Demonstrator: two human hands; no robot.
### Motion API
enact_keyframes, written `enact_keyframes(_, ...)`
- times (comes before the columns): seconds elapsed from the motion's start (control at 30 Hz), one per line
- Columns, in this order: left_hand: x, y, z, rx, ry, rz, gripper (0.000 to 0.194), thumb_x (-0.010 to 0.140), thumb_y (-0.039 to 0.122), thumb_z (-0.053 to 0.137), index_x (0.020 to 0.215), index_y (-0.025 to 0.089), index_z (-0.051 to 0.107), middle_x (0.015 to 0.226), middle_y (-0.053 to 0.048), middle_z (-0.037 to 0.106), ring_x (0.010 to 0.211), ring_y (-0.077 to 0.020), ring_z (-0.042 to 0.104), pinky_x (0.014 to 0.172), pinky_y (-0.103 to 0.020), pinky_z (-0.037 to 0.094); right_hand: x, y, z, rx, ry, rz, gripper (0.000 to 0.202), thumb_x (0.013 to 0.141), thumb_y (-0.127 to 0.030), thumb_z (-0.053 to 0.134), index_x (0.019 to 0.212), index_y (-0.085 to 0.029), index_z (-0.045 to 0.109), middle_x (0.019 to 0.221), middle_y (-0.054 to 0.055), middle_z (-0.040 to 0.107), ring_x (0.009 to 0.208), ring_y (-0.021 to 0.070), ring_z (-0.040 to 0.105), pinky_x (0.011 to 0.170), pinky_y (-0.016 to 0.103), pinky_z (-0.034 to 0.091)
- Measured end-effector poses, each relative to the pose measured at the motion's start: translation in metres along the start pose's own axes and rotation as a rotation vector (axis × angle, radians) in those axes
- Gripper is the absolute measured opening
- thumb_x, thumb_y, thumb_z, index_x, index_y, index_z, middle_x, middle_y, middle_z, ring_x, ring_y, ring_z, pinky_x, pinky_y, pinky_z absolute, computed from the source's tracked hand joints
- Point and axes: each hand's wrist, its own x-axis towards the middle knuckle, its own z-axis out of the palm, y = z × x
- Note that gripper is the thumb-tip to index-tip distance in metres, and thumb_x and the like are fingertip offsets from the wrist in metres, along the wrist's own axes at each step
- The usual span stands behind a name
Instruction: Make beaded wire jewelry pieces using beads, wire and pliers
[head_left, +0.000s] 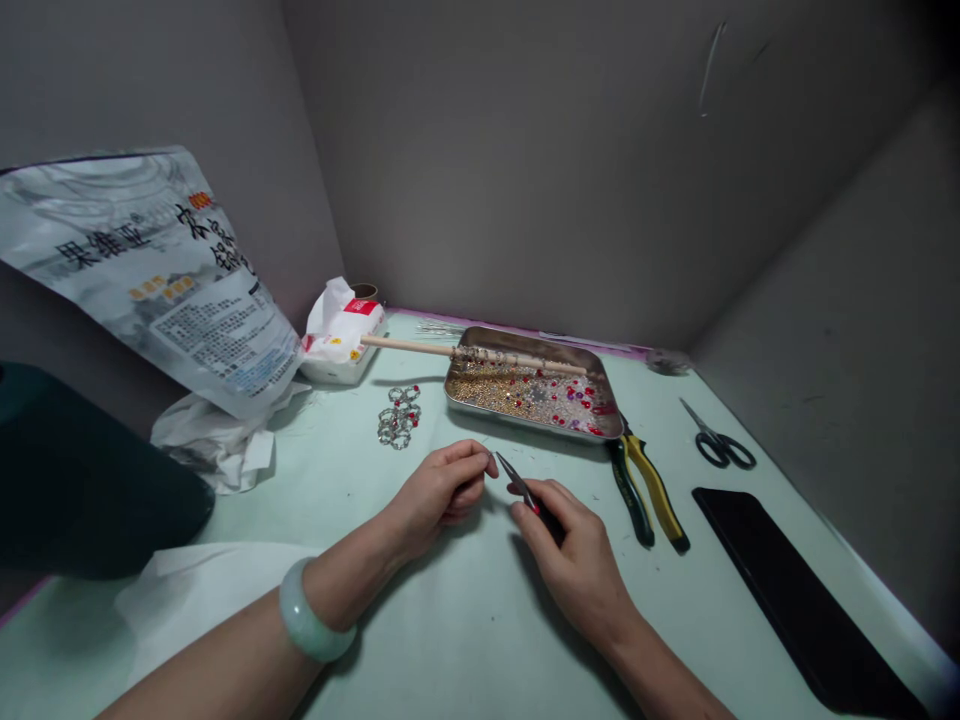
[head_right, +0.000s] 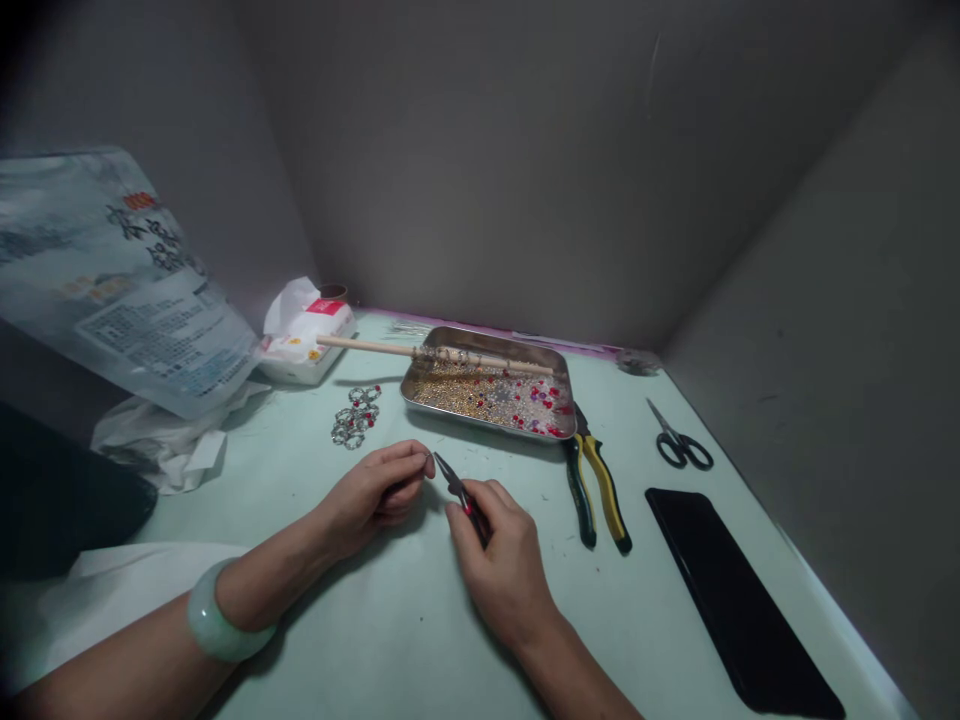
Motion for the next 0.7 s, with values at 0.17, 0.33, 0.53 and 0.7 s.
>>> enact_keyframes(0.17, -0.0008, -0.0004, 0.0000, 0.010, -0.018, 0.017, 0.016, 0.087, 0.033, 0.050, 0.081, 0.018, 0.051, 0.044, 0.010, 0.025, 0.040, -0.0052, 0.011, 0.038, -0.020, 0.008, 0.0006, -0.0022, -0.0002, 0.134, -0.068, 0.111, 0.021, 0.087, -0.032, 0.051, 0.096, -0.019, 0.065, 0.085, 0.003, 0.066, 0.077, 0.0179, 0.060, 0.070, 0.027, 0.046)
enact_keyframes(0.33, -0.0009, -0.0018, -0.0001, 0.049, -0.033, 0.062, 0.018, 0.089, 0.034, 0.049, 0.083, 0.018, 0.051, 0.046, 0.010, 0.026, 0.042, -0.0052, 0.014, 0.040, -0.020, 0.010, 0.0007, -0.0037, -0.0026, 0.214, -0.089, 0.190, 0.025, 0.086, -0.037, 0.053, 0.095, -0.019, 0.067, 0.086, 0.003, 0.067, 0.078, 0.0184, 0.059, 0.069, 0.028, 0.045)
enact_keyframes(0.53, -0.0011, -0.0020, 0.0024, 0.148, 0.014, 0.105, 0.019, 0.087, 0.036, 0.051, 0.083, 0.017, 0.051, 0.046, 0.009, 0.031, 0.041, -0.0049, 0.019, 0.042, -0.021, 0.012, -0.0006, -0.0045, -0.0040, 0.287, -0.122, 0.269, 0.029, 0.085, -0.039, 0.053, 0.099, -0.017, 0.066, 0.070, 0.000, 0.058, 0.061, 0.0130, 0.048, 0.054, 0.024, 0.037)
enact_keyframes(0.7, -0.0008, -0.0007, 0.0043, 0.196, 0.040, 0.137, 0.019, 0.085, 0.035, 0.052, 0.083, 0.016, 0.051, 0.047, 0.009, 0.033, 0.042, -0.0050, 0.022, 0.043, -0.022, 0.013, 0.0006, -0.0038, -0.0045, 0.336, -0.162, 0.318, 0.031, 0.086, -0.040, 0.052, 0.102, -0.016, 0.065, 0.065, -0.002, 0.050, 0.054, 0.0098, 0.038, 0.048, 0.022, 0.028)
